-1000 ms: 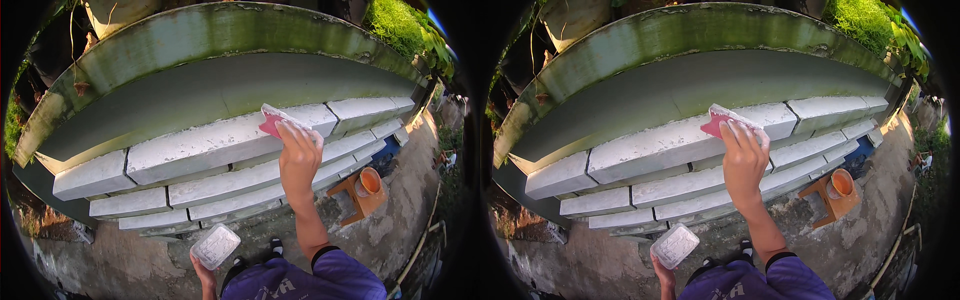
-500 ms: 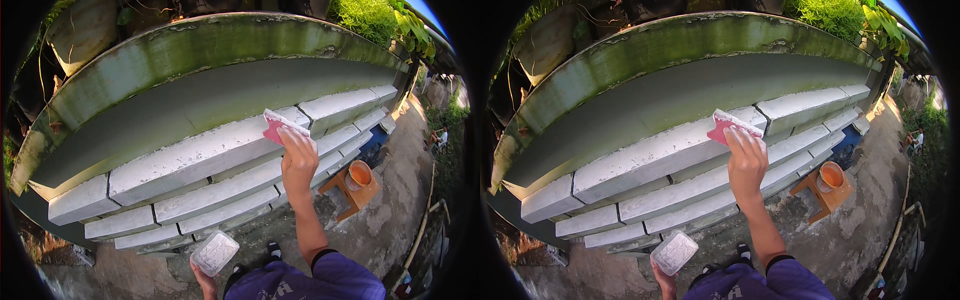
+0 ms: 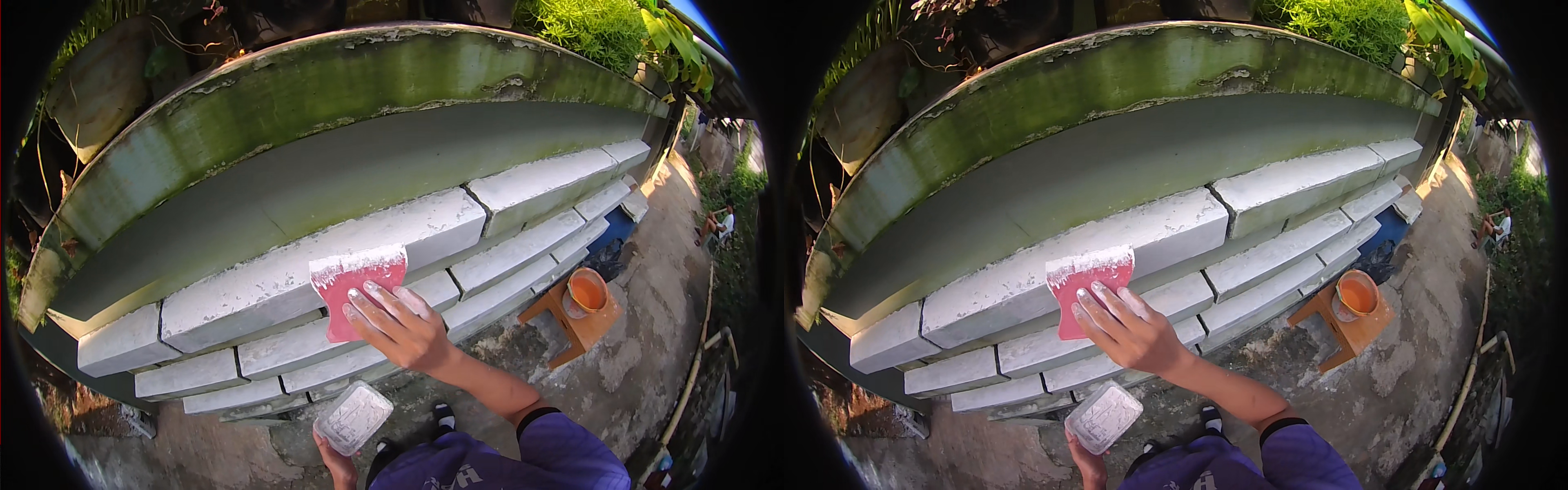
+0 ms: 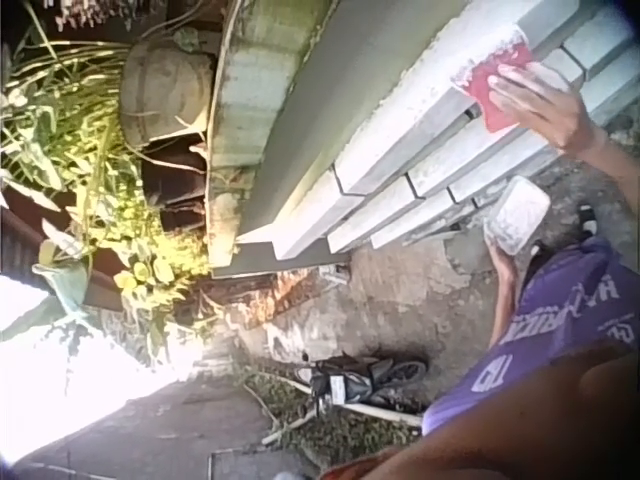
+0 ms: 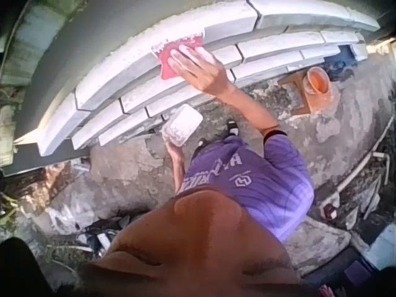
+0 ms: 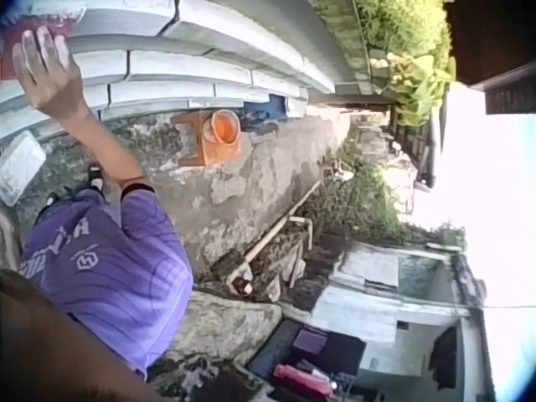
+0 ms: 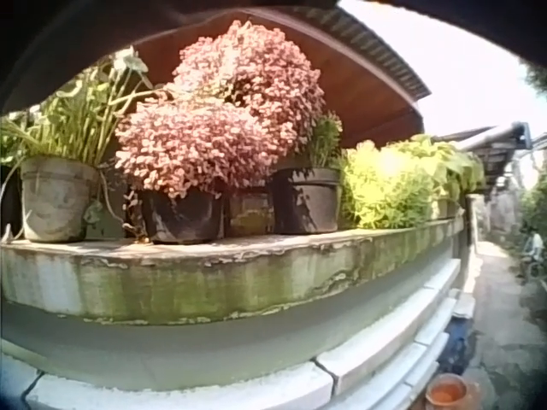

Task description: Applying white wall putty to the horizontal grooves of a brick wall using a putty knife.

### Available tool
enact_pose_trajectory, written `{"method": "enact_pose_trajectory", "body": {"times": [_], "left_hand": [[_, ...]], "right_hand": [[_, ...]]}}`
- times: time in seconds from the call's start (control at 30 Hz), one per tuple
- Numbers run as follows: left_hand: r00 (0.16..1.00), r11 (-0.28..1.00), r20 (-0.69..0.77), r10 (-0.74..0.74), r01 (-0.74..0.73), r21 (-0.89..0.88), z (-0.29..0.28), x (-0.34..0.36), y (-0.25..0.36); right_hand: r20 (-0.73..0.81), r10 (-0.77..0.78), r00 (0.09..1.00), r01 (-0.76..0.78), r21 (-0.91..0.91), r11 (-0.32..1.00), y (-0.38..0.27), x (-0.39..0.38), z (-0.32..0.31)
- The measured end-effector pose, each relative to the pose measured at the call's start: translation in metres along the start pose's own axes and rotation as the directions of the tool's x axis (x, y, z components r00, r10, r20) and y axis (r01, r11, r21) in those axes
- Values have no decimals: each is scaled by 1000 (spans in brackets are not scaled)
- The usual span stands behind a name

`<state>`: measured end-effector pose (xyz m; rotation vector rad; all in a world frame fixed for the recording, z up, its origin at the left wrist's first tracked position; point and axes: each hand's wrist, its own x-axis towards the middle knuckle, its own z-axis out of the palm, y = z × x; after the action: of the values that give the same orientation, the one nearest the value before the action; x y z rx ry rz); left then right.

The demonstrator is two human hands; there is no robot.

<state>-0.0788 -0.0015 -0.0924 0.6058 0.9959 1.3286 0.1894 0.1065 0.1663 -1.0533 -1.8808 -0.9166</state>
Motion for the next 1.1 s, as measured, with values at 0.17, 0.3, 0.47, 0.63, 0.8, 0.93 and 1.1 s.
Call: {"method": "enact_pose_trajectory", "body": {"times": [0.17, 0.3, 0.47, 0.63, 0.8, 0.93, 1.1], "left_hand": [[999, 999, -46, 28, -27, 20, 9, -1, -10], [995, 1000, -96, 29, -28, 13, 25, -8, -10], [995, 999, -92, 39, -39, 4, 38, -10, -13], [995, 999, -89, 37, -38, -8, 54, -6, -19], [997, 1000, -71, 23, -23, 4, 65, -4, -22], [996, 1000, -82, 29, -30, -7, 65, -1, -28], [999, 1000, -35, 26, -26, -4, 76, 7, -30]], "right_hand": [[74, 118, 990, -113, -66, 991, 55, -22, -10], [76, 176, 981, -168, -107, 980, 97, -32, -32], [62, 195, 979, -191, -74, 979, 143, -31, -66], [-41, 201, 979, -202, -34, 979, 161, -15, -49], [234, 68, 970, -64, -27, 998, 157, -27, -35], [302, 66, 951, -63, -19, 998, 164, -30, -70], [192, 77, 978, -67, -61, 996, 183, -19, -66]]}}
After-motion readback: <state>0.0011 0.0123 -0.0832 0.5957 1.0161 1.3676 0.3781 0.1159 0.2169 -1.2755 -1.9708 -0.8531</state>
